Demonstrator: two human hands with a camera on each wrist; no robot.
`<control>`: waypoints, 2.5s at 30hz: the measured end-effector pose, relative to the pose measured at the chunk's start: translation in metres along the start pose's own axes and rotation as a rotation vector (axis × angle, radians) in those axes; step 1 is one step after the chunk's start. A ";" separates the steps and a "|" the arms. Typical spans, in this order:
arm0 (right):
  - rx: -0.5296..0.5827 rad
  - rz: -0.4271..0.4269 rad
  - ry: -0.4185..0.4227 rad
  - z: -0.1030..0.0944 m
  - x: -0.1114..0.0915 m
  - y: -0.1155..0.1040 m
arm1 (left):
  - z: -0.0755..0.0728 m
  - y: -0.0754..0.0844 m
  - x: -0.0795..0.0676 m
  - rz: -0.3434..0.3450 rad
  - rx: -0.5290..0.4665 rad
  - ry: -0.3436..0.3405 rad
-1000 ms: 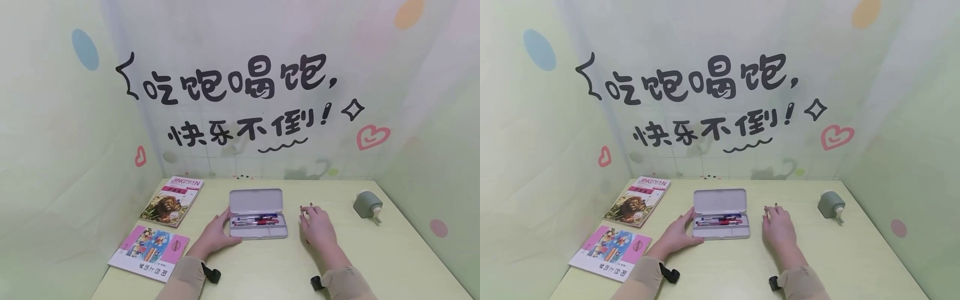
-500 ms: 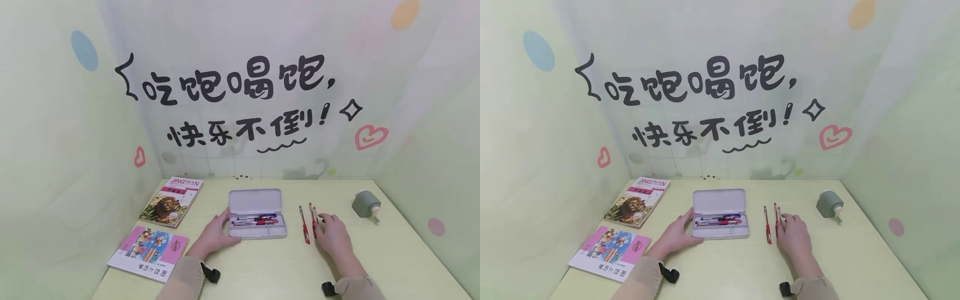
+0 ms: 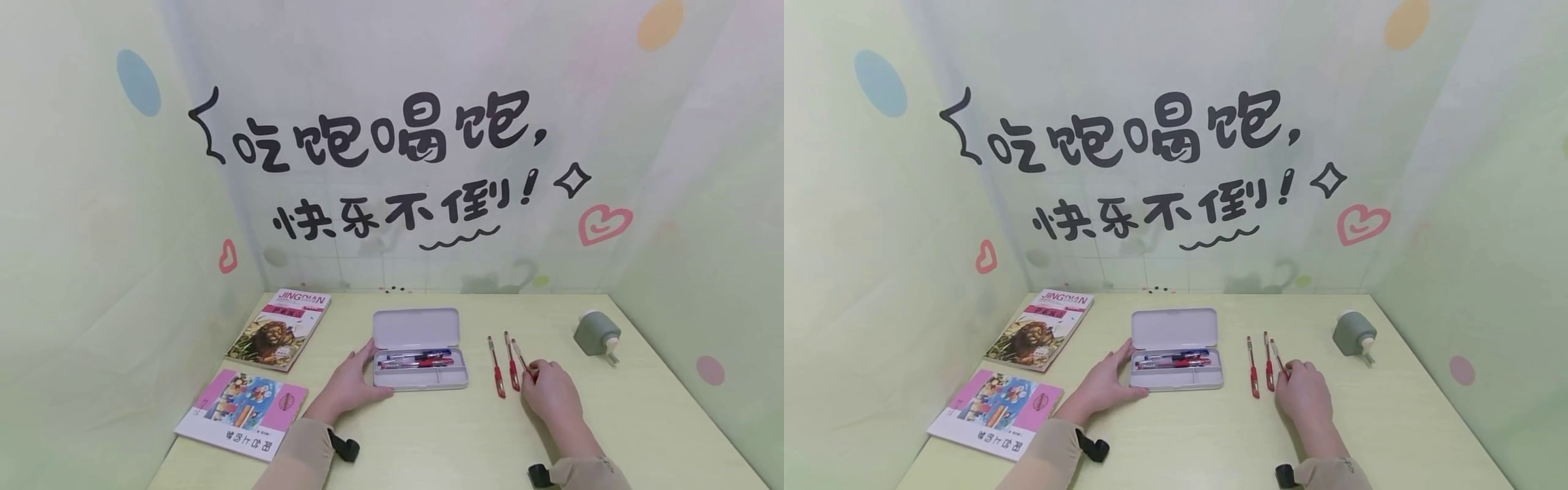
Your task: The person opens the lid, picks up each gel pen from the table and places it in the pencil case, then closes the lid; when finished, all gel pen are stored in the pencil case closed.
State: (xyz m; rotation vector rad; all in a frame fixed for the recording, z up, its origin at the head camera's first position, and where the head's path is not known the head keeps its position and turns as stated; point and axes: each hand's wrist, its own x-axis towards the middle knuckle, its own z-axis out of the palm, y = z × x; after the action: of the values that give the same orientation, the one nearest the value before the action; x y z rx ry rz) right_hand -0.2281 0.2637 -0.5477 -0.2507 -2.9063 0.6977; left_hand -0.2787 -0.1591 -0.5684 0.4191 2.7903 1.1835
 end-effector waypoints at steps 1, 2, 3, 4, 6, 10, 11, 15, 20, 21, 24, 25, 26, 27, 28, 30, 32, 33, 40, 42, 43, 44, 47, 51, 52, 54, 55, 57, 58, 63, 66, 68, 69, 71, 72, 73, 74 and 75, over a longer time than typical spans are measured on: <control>-0.001 0.004 -0.002 -0.001 0.000 0.000 | 0.000 0.000 0.000 0.000 0.001 -0.001; -0.002 0.008 -0.004 -0.001 0.000 -0.001 | 0.000 0.000 0.000 0.001 0.003 0.000; -0.002 0.011 -0.006 -0.002 0.000 -0.001 | 0.000 -0.001 0.001 0.002 0.006 0.001; -0.002 0.015 -0.008 -0.002 0.001 -0.001 | 0.000 -0.001 0.001 0.004 0.008 0.002; -0.007 0.019 -0.009 -0.001 0.001 -0.001 | -0.001 0.000 0.001 0.005 0.010 0.001; -0.010 0.023 -0.010 -0.001 0.002 -0.001 | 0.000 -0.001 0.001 0.005 0.008 0.004; -0.010 0.023 -0.009 0.000 0.002 0.000 | 0.000 -0.001 0.001 0.003 0.006 0.004; -0.005 0.025 -0.006 0.000 0.002 0.001 | 0.000 -0.002 0.000 0.009 -0.001 0.006; -0.004 0.029 0.006 -0.002 0.001 0.000 | 0.000 0.000 0.000 0.020 -0.001 0.003; -0.005 0.030 0.011 -0.003 0.001 -0.001 | -0.001 0.000 0.000 0.019 -0.001 0.001; -0.011 0.027 0.038 -0.004 0.001 -0.004 | -0.001 0.002 0.000 0.016 -0.003 0.002; -0.015 0.022 0.050 -0.004 0.001 -0.005 | -0.001 0.002 0.000 0.014 -0.003 0.001; -0.018 0.015 0.061 -0.004 0.002 -0.007 | -0.001 0.002 0.000 0.012 -0.004 0.000; -0.020 0.007 0.071 -0.005 0.002 -0.009 | -0.001 0.002 0.000 0.009 -0.002 -0.001; -0.022 -0.002 0.081 -0.005 0.002 -0.012 | -0.001 0.002 0.000 0.004 -0.002 0.000; -0.021 -0.024 0.098 -0.004 0.003 -0.017 | -0.001 0.002 -0.001 -0.007 -0.002 0.000; -0.019 -0.056 0.121 -0.002 0.005 -0.023 | -0.001 0.002 -0.001 -0.017 -0.002 0.000; -0.018 -0.073 0.134 0.000 0.005 -0.025 | -0.001 0.002 -0.001 -0.021 0.000 -0.001; -0.012 -0.207 0.214 0.013 0.014 -0.046 | 0.000 0.002 -0.001 -0.015 -0.009 0.003; -0.012 -0.230 0.207 0.017 0.016 -0.053 | 0.001 0.001 -0.001 -0.018 -0.010 0.004; -0.011 -0.238 0.204 0.019 0.017 -0.057 | 0.001 0.001 -0.001 -0.016 -0.010 0.005; -0.008 -0.245 0.200 0.021 0.018 -0.061 | 0.001 0.001 -0.001 -0.014 -0.010 0.006; -0.004 -0.271 0.199 0.026 0.020 -0.071 | 0.001 0.001 -0.001 -0.009 -0.012 0.006; -0.015 -0.314 0.199 0.034 0.020 -0.086 | 0.000 0.002 0.000 -0.007 -0.008 0.004; -0.025 -0.323 0.194 0.036 0.020 -0.090 | 0.000 0.002 0.000 -0.007 -0.007 0.004; -0.040 -0.335 0.178 0.040 0.020 -0.098 | 0.000 0.002 0.000 -0.005 -0.003 0.006; -0.052 -0.339 0.170 0.042 0.020 -0.102 | 0.000 0.002 0.000 -0.007 -0.002 0.006; -0.073 -0.355 0.161 0.047 0.019 -0.110 | 0.000 0.001 0.000 -0.007 -0.001 0.006; -0.082 -0.363 0.161 0.050 0.019 -0.113 | 0.000 0.000 0.000 -0.007 -0.002 0.006; -0.100 -0.422 0.186 0.062 0.018 -0.127 | 0.001 -0.001 0.001 -0.001 0.001 0.004; -0.098 -0.444 0.190 0.067 0.017 -0.135 | 0.001 -0.001 0.002 0.003 0.003 0.006; -0.101 -0.460 0.191 0.070 0.016 -0.140 | 0.001 -0.002 0.002 0.002 0.006 0.005; -0.101 -0.467 0.191 0.070 0.016 -0.143 | 0.001 -0.002 0.001 0.002 0.005 0.005; -0.111 -0.479 0.188 0.072 0.014 -0.149 | 0.001 -0.001 0.001 -0.001 0.003 0.004; -0.121 -0.485 0.185 0.072 0.014 -0.152 | 0.001 -0.001 0.001 -0.003 0.002 0.004; -0.130 -0.489 0.179 0.073 0.013 -0.154 | 0.001 -0.001 0.001 -0.005 0.002 0.002; -0.140 -0.492 0.176 0.073 0.013 -0.157 | 0.000 -0.001 0.001 -0.004 0.000 0.002; -0.151 -0.494 0.173 0.074 0.012 -0.159 | 0.000 -0.001 0.001 -0.004 0.000 0.002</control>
State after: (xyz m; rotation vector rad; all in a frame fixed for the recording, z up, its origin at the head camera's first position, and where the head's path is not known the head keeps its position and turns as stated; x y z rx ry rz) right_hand -0.2735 0.0942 -0.5387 0.3642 -2.6886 0.3553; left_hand -0.2793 -0.1592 -0.5691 0.4118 2.7913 1.1838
